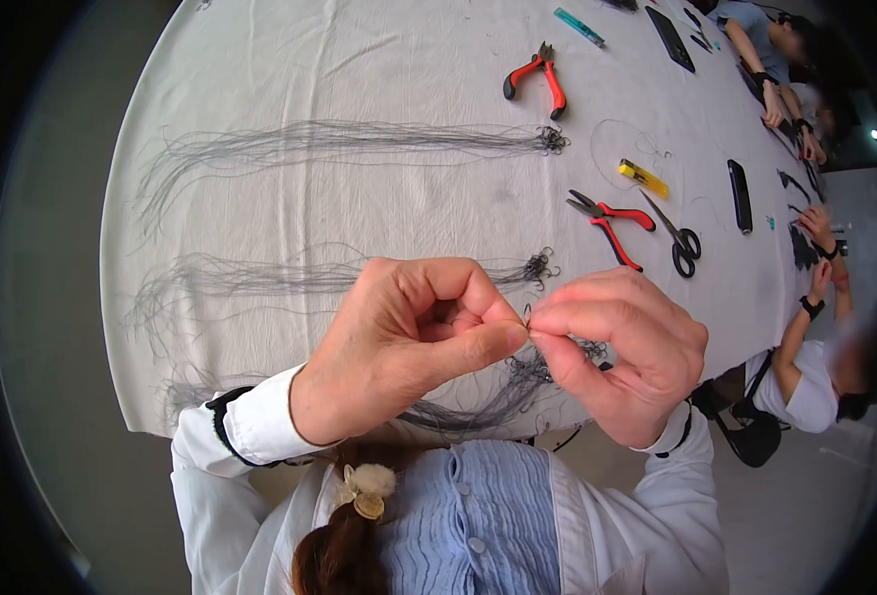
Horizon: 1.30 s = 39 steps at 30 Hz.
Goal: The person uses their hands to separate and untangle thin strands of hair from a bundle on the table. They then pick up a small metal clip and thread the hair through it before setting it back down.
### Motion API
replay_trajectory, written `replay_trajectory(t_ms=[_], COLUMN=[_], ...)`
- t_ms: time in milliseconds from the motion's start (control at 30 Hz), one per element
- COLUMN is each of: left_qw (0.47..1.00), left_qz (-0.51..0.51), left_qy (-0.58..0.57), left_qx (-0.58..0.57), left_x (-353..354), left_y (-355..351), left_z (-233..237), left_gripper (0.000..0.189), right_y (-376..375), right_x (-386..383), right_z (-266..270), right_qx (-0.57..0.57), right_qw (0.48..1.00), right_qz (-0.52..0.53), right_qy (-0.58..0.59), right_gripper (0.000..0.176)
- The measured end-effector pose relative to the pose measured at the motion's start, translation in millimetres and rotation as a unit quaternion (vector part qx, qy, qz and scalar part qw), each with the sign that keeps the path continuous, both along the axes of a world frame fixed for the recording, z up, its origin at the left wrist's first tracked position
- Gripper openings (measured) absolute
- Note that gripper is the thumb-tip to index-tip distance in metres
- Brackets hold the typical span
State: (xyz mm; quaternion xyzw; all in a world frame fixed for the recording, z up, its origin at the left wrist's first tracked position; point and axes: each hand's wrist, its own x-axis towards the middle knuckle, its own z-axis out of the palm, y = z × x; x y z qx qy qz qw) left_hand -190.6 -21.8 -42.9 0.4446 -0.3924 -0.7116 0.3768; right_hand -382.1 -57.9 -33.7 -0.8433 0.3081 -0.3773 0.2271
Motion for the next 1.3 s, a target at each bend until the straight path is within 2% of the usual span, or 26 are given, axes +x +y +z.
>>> replay_trajectory(t_ms=[300,367,600,667,700,767,867,1000,1067,1200,1300], left_qw=[0.999,0.995,0.989,0.996,0.996,0.993,0.986,0.986,0.988,0.979,0.978], left_qz=[-0.027,-0.035,-0.045,-0.002,-0.002,-0.064,-0.036,-0.040,-0.035,-0.075,-0.023], left_qy=[0.039,0.083,0.136,0.081,0.081,-0.028,-0.078,-0.094,-0.094,-0.109,-0.124], left_qx=[0.016,0.031,0.035,-0.024,-0.024,-0.094,-0.143,-0.136,-0.120,-0.157,-0.169], left_x=[-1,-3,-4,-6,-5,0,-3,-2,-2,0,-4], left_y=[0,0,1,2,2,2,4,4,5,3,3], left_z=[-1,-3,-6,-6,-3,5,1,2,1,0,2], left_gripper=[0.010,0.009,0.007,0.010,0.010,0.021,0.026,0.023,0.024,0.026,0.026], right_y=[0,-1,1,-1,-1,-1,1,1,1,0,1], right_x=[2,2,1,0,0,-1,0,-2,-3,-3,-3], right_z=[-1,-3,-2,-1,0,2,1,6,8,7,8], right_qx=[-0.089,-0.122,-0.123,-0.110,-0.111,-0.086,-0.055,-0.011,0.130,0.156,0.145], right_qw=[0.996,0.992,0.992,0.994,0.994,0.996,0.998,1.000,0.991,0.988,0.989], right_qz=[0.016,0.014,-0.002,-0.004,-0.004,-0.008,-0.006,-0.001,0.011,0.014,0.017], right_qy=[0.021,0.016,0.019,0.016,0.016,0.014,0.011,0.014,-0.004,-0.014,-0.011], right_gripper=[0.027,0.025,0.023,0.022,0.022,0.021,0.019,0.016,0.013,0.012,0.013])
